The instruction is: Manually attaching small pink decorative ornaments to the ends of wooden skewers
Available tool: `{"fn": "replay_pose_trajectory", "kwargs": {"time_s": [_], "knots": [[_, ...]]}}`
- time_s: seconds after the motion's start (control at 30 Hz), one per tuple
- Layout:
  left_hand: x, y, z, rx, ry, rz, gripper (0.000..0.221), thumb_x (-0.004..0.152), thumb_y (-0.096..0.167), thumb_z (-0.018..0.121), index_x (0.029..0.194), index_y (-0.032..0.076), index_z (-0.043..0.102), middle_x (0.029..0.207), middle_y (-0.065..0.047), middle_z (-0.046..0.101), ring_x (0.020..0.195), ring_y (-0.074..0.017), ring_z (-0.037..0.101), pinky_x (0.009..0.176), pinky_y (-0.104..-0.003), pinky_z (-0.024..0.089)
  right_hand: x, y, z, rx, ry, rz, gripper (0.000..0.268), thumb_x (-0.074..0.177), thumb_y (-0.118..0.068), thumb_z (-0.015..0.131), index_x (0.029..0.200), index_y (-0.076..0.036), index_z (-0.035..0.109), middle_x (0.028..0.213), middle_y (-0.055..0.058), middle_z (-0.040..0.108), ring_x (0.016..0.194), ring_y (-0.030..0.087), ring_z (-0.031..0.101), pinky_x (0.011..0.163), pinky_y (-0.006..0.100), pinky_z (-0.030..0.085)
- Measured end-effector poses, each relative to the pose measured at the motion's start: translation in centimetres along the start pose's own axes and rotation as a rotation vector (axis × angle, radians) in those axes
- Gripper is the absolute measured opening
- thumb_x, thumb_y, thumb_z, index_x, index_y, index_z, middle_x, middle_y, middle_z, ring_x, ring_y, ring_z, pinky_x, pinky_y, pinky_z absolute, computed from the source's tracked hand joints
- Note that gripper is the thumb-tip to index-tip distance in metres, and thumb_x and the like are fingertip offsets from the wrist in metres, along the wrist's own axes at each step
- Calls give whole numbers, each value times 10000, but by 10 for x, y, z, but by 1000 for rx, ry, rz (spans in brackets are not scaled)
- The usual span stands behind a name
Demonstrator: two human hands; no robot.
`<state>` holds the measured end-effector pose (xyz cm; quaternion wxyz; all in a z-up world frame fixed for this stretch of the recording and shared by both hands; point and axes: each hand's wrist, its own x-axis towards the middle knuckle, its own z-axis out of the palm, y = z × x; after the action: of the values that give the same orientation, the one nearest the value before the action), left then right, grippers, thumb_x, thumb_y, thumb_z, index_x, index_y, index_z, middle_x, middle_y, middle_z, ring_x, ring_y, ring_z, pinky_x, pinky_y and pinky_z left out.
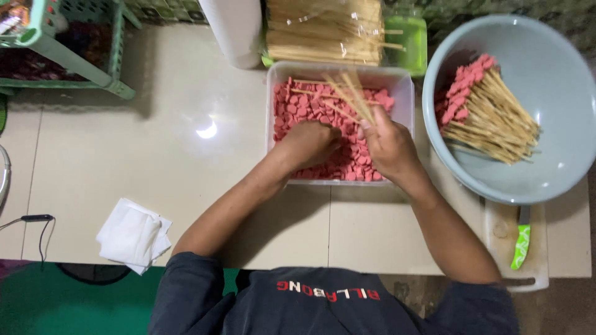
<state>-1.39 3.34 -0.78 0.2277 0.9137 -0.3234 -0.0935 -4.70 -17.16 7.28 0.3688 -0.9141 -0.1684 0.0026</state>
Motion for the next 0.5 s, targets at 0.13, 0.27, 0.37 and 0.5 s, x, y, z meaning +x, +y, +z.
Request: {"fn": "replay_pose_trajectory", "kwargs": {"time_s": [0.13, 0.27, 0.37, 0.5], "knots": [[4, -6, 12, 59, 37, -65, 242, 849, 250, 658, 989, 107, 794, 814, -161, 758, 814, -415, 746, 744, -531, 591, 45, 19, 17, -253, -25, -134, 179, 1108, -240, 468, 1195, -109, 552, 835, 218, 708, 780, 504, 684, 666, 643, 502], [6, -4, 11, 69, -16, -78, 281, 861, 330, 661, 986, 114, 791, 822, -170, 757, 847, -403, 754, 756, -545, 589, 90, 42, 35, -531, -2, -292, 139, 1056, -241, 493, 1166, -172, 541, 861, 142, 686, 822, 409, 720, 722, 555, 563], [4, 1, 8, 70, -48, -93, 307, 869, 339, 654, 1018, 107, 789, 863, -179, 764, 891, -397, 753, 806, -540, 584, 103, 31, 36, -657, 34, -411, 118, 1053, -243, 460, 1107, -181, 545, 854, 70, 653, 863, 317, 722, 701, 452, 576], [8, -6, 21, 139, -46, -74, 298, 857, 321, 662, 1008, 99, 790, 853, -174, 756, 876, -390, 751, 825, -531, 577, 115, 53, 49, -845, 110, -551, 150, 1033, -242, 426, 1063, -179, 559, 845, 14, 606, 870, 229, 701, 668, 355, 565]]}}
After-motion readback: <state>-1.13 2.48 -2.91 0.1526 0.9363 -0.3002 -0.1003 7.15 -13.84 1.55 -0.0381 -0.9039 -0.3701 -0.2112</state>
